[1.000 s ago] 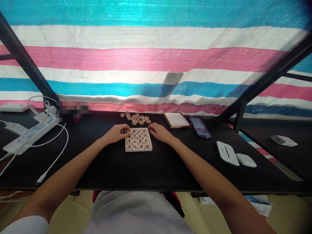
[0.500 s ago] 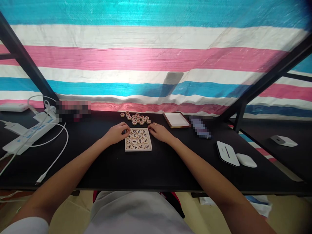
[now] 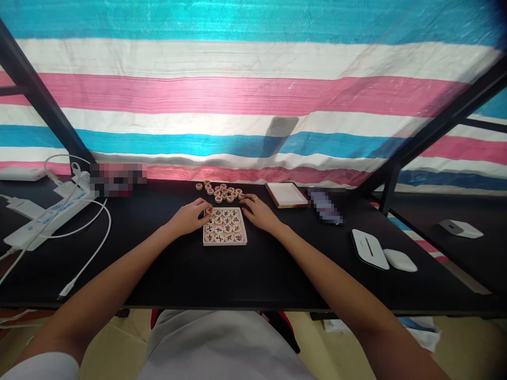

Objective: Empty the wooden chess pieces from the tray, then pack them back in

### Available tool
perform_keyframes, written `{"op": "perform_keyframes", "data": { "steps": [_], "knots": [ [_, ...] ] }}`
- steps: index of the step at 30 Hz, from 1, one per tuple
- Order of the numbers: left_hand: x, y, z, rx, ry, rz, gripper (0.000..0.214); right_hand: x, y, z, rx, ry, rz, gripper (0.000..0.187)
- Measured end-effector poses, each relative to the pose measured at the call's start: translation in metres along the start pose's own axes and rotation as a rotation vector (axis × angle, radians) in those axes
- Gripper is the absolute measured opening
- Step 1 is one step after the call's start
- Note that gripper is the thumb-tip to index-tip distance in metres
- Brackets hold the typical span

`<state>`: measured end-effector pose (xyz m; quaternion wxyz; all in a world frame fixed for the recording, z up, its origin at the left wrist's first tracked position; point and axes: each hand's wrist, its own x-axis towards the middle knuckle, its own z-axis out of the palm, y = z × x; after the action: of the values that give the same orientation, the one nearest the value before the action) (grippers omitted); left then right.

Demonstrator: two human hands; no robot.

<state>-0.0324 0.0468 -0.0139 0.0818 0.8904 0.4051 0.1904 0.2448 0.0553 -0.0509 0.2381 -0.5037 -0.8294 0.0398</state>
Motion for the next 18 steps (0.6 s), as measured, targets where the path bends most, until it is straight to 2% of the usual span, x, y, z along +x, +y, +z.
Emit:
{"op": "perform_keyframes", "data": {
  "steps": [5,10,15,18],
  "knots": [
    [0.000,0.000,0.002,-0.009,-0.009,-0.005,0.030,0.000,0.001,0.001,-0.005,0.003,0.012,0.030],
    [0.000,-0.002,0.000,-0.073,-0.006,-0.014,0.036,0.000,0.001,0.001,-0.006,0.004,-0.004,0.026],
    [0.007,-0.021,0.002,-0.107,0.144,-0.068,0.034,0.000,0.001,0.000,-0.019,-0.002,-0.023,0.023],
    [0.011,-0.034,0.009,-0.020,0.153,-0.053,0.033,0.000,0.001,0.000,-0.019,-0.003,-0.022,0.023]
  ]
}}
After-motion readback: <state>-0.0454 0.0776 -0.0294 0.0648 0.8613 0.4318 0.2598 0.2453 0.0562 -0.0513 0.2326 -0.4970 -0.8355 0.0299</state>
